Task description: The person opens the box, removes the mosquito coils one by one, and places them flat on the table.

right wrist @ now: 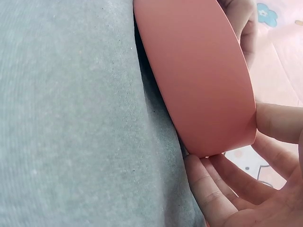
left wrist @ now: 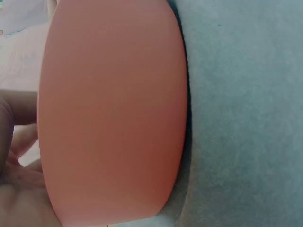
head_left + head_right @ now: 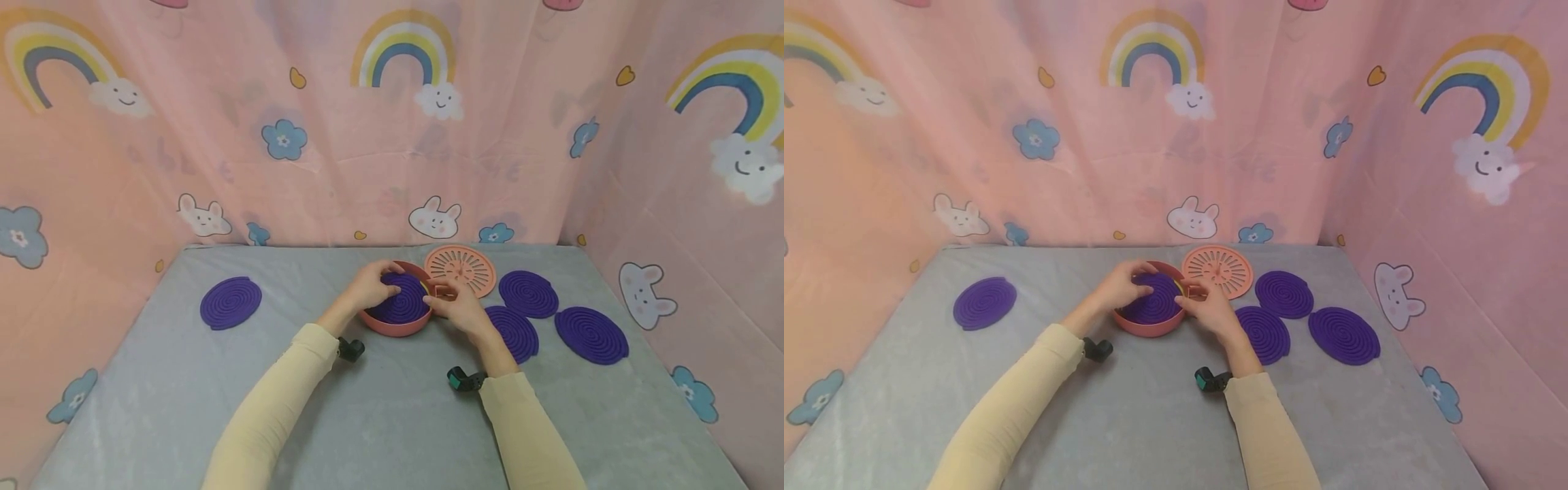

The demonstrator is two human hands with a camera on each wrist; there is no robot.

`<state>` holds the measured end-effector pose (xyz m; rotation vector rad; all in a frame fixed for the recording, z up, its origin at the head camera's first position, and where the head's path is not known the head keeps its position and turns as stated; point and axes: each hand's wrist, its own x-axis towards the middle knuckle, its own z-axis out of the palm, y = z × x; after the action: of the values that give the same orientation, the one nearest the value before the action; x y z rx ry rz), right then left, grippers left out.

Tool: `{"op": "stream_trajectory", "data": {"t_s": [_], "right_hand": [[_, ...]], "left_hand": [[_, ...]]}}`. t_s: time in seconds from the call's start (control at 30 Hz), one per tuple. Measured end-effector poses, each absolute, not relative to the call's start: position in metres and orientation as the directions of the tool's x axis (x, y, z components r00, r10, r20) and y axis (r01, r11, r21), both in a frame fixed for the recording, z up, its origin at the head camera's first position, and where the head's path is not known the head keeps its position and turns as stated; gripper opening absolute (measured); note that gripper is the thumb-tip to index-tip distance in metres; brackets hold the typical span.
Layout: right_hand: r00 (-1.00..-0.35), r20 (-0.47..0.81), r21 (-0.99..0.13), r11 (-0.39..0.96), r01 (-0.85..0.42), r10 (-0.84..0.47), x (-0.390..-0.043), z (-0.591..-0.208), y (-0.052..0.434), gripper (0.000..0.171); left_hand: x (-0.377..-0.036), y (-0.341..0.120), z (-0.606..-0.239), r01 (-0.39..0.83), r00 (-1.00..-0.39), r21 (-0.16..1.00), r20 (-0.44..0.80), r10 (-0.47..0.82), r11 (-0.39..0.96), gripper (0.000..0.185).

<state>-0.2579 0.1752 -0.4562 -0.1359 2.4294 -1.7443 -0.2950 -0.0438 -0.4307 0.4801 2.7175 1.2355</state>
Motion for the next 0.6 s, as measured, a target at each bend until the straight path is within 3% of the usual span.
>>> {"op": "stream_trajectory", "data": {"t_s": [0.3, 0.6], "right_hand": [[-0.983, -0.064, -0.945, 0.328, 0.005, -0.172, -0.256, -0.456, 0.175, 0.046], [-0.985, -0.050, -0.940, 0.341, -0.010, -0.168, -0.258, -0.457, 0.176, 0.043]], "left_hand": [[-0.296, -0.048, -0.427, 0.212, -0.938, 0.798, 0.005, 0.346, 0.564, 0.033], [-0.292, -0.054, -0.407, 0.250, -0.938, 0.808, 0.064, 0.341, 0.534, 0.033]]}}
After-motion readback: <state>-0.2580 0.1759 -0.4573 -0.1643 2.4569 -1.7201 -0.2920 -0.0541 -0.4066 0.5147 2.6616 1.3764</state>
